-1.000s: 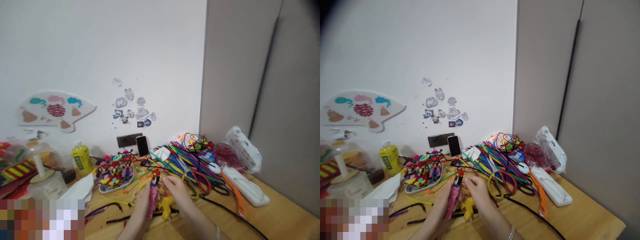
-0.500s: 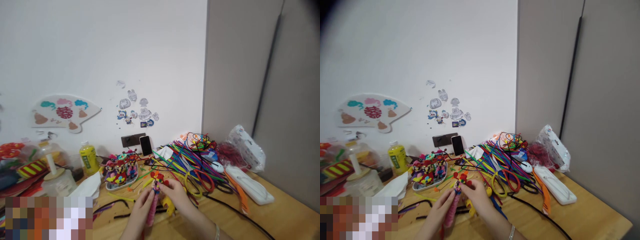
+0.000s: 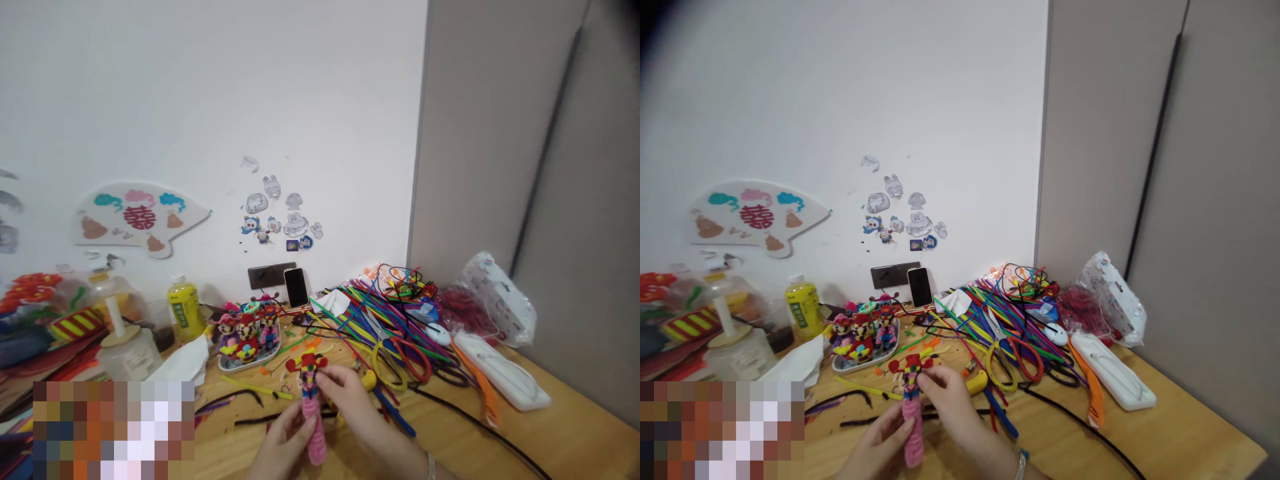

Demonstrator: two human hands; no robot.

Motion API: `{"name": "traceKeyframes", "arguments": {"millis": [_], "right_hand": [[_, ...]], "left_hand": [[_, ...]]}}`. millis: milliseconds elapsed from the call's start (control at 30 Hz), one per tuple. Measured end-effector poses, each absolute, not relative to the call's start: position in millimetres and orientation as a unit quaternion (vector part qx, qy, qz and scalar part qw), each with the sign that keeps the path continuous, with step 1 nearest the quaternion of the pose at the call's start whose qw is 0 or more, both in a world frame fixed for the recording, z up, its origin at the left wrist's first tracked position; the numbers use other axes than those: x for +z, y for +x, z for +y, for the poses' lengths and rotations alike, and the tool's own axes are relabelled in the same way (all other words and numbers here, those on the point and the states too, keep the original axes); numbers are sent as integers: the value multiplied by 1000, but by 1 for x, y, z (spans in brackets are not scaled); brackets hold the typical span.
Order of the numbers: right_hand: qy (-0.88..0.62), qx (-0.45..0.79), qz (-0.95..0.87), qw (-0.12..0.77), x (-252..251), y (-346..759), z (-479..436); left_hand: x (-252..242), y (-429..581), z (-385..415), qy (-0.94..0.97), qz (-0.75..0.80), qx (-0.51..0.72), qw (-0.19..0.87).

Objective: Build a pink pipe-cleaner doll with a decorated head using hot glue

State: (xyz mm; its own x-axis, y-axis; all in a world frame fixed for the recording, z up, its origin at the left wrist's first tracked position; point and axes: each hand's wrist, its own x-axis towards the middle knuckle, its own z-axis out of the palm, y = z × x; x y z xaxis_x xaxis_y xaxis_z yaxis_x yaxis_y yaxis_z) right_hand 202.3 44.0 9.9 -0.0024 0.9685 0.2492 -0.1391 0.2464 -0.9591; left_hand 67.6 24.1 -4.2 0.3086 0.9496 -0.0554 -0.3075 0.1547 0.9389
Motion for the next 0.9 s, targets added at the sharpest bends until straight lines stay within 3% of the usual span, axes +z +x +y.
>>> {"name": "traceKeyframes", "arguments": {"millis": [167,567,800,900], "right_hand": [[-432,385,-583,570,1,201,45],[-479,187,-651,558,-1,220,52],[-436,-11,-840,321,-13,199,42],[-420,-112,-857,275,-32,186,45]], "left_hand": [[-11,35,39,391,376,495,679],[-9,-3,57,352,409,617,573],[-12,-9,65,324,405,646,560],[-15,-12,68,311,406,657,553]]}}
